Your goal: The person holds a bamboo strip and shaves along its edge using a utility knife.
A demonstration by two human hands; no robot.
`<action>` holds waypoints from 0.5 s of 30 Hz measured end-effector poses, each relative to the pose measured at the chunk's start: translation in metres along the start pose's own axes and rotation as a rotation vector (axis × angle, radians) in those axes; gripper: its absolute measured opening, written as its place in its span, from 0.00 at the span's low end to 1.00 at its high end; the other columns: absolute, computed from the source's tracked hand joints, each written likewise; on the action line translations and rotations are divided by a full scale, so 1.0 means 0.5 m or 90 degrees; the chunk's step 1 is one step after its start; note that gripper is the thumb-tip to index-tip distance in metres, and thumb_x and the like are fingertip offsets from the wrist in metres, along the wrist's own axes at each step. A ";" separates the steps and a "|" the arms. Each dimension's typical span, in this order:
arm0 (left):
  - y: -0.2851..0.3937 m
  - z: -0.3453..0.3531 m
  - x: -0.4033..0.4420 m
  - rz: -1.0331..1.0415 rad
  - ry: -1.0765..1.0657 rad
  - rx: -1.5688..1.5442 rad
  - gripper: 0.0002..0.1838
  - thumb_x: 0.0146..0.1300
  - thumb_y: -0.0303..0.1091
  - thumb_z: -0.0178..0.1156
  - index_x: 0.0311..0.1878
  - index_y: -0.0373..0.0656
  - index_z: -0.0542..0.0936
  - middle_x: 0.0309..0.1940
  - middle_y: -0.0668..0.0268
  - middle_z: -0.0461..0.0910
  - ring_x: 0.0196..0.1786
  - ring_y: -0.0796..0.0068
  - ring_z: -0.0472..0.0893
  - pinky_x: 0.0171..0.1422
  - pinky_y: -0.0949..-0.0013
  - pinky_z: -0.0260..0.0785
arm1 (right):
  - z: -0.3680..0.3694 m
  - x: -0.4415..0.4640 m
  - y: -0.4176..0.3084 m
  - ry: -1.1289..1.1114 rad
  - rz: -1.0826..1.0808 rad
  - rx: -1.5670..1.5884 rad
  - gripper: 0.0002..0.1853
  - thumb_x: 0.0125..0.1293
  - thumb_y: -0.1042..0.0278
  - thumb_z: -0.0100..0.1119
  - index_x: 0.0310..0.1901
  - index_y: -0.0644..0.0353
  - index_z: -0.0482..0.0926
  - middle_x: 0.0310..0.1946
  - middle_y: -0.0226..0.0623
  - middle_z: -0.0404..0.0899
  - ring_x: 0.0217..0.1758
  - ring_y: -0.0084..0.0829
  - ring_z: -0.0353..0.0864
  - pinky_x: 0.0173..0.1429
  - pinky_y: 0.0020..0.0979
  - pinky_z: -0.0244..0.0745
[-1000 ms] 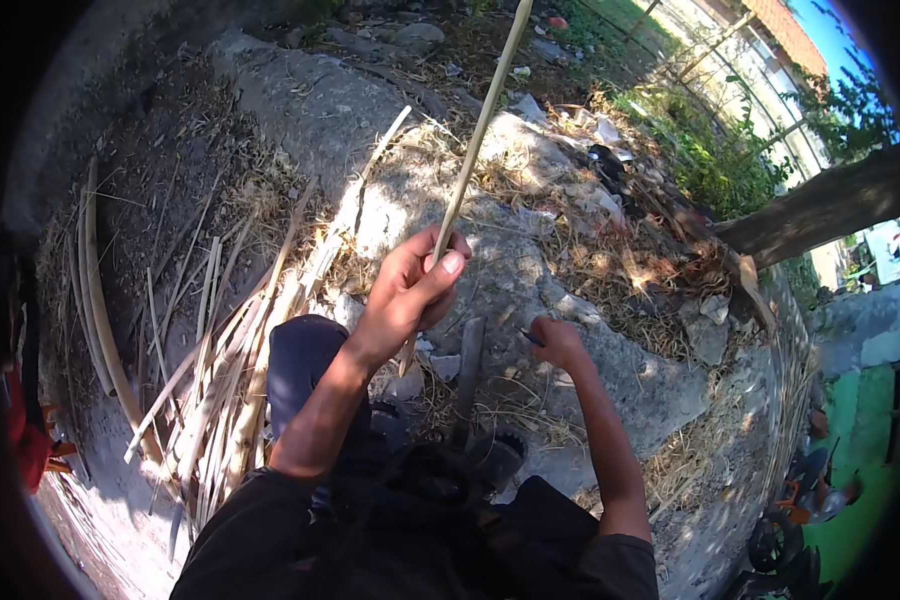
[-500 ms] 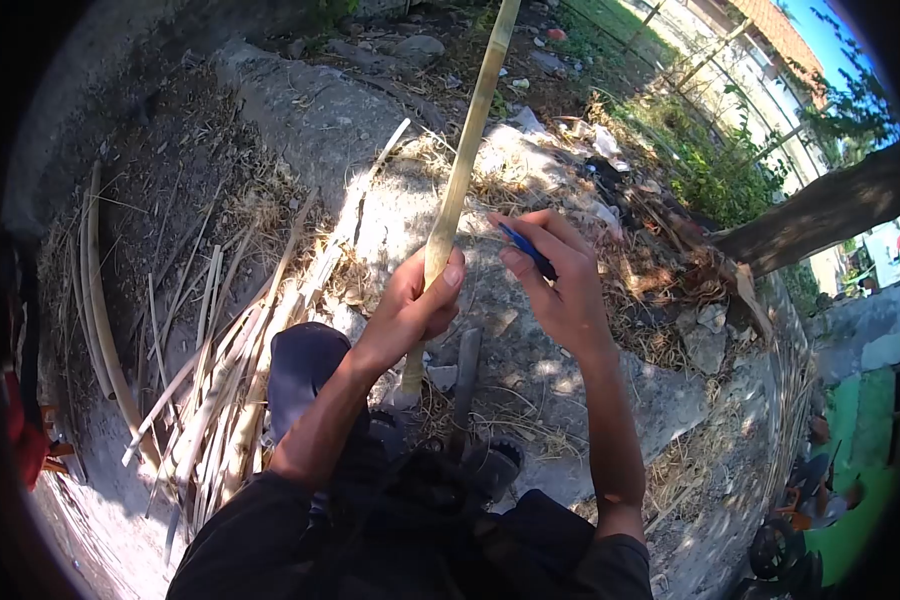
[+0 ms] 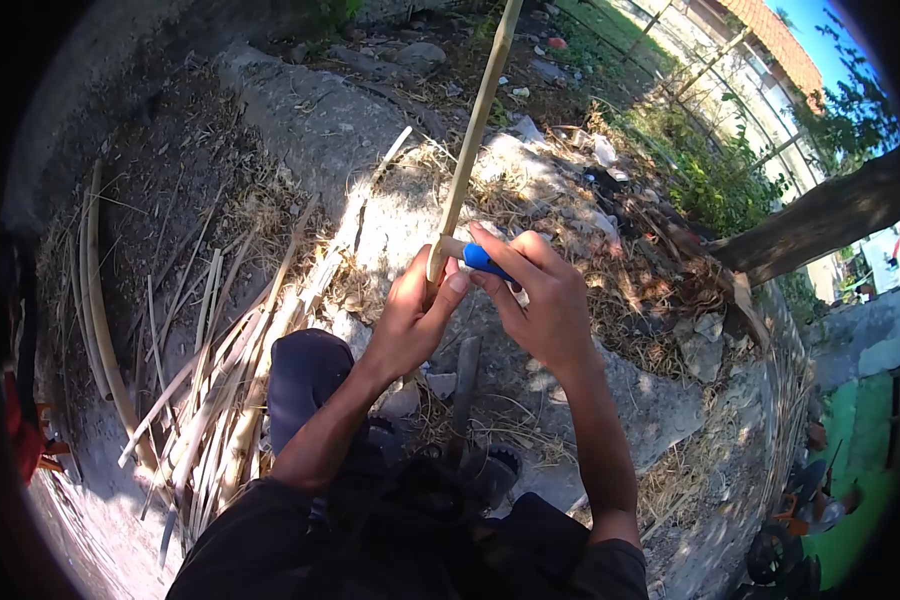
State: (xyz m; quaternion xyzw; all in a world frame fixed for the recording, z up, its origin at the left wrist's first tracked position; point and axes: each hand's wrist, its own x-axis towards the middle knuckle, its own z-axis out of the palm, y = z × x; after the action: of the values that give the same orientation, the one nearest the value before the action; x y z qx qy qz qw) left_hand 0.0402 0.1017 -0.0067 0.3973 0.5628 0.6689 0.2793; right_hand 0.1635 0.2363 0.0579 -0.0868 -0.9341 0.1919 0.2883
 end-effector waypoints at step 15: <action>-0.002 0.006 0.006 0.023 0.053 0.105 0.13 0.81 0.34 0.55 0.55 0.32 0.74 0.26 0.49 0.79 0.28 0.48 0.82 0.32 0.53 0.67 | -0.005 0.004 -0.022 -0.029 0.058 -0.034 0.25 0.63 0.67 0.75 0.64 0.46 0.85 0.34 0.34 0.78 0.31 0.36 0.80 0.36 0.37 0.76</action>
State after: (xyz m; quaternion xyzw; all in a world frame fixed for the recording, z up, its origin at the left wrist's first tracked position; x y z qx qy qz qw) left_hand 0.0412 0.1061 -0.0067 0.4012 0.6196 0.6412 0.2097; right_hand 0.1628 0.2274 0.0653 -0.1322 -0.9404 0.1816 0.2553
